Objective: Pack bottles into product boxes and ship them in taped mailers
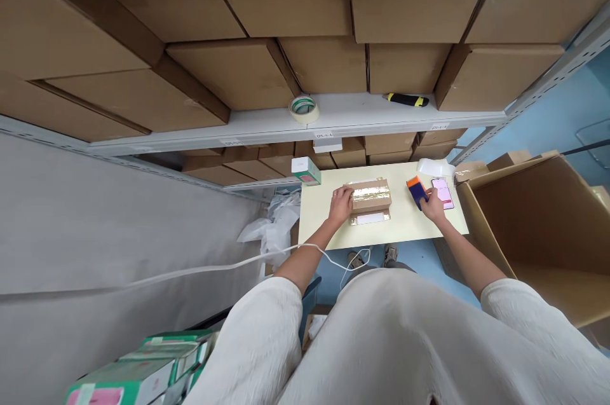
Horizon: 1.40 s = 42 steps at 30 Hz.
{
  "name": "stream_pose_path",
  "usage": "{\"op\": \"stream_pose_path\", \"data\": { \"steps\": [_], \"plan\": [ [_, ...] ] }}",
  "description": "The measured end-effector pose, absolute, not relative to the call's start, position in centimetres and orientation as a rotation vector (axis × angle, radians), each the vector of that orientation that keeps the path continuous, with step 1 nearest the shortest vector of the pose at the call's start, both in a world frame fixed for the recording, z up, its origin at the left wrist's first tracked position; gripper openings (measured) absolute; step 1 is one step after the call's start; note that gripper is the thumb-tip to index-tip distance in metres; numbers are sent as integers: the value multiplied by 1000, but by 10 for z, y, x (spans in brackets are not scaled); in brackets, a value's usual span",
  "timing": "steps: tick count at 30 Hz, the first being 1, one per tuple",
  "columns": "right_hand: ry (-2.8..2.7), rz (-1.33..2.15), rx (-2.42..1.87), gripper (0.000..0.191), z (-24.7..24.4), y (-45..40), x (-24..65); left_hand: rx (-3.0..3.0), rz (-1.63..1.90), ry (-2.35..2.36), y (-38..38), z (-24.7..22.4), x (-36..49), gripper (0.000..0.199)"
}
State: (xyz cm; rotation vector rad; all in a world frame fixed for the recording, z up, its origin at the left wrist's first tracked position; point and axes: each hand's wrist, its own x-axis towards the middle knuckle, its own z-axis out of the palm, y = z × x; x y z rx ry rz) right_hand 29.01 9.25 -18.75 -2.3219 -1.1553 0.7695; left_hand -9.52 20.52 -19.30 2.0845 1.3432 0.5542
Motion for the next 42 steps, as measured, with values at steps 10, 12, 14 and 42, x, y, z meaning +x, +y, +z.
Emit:
{"op": "stream_pose_path", "data": {
  "steps": [10,12,14,42],
  "plan": [
    [-1307,1246,-1598,38,-90,152,257,2142,595,1336,208,-203,-97,39],
    [-1371,1353,-1531,37,-81,166,238,2144,597,1331,209,-203,-99,40],
    [-1423,1404,-1500,36,-78,179,218,2138,598,1313,211,-203,-101,42],
    [-2242,968,-1827,50,-86,208,179,1944,608,1342,214,-188,-103,50]
  ]
}}
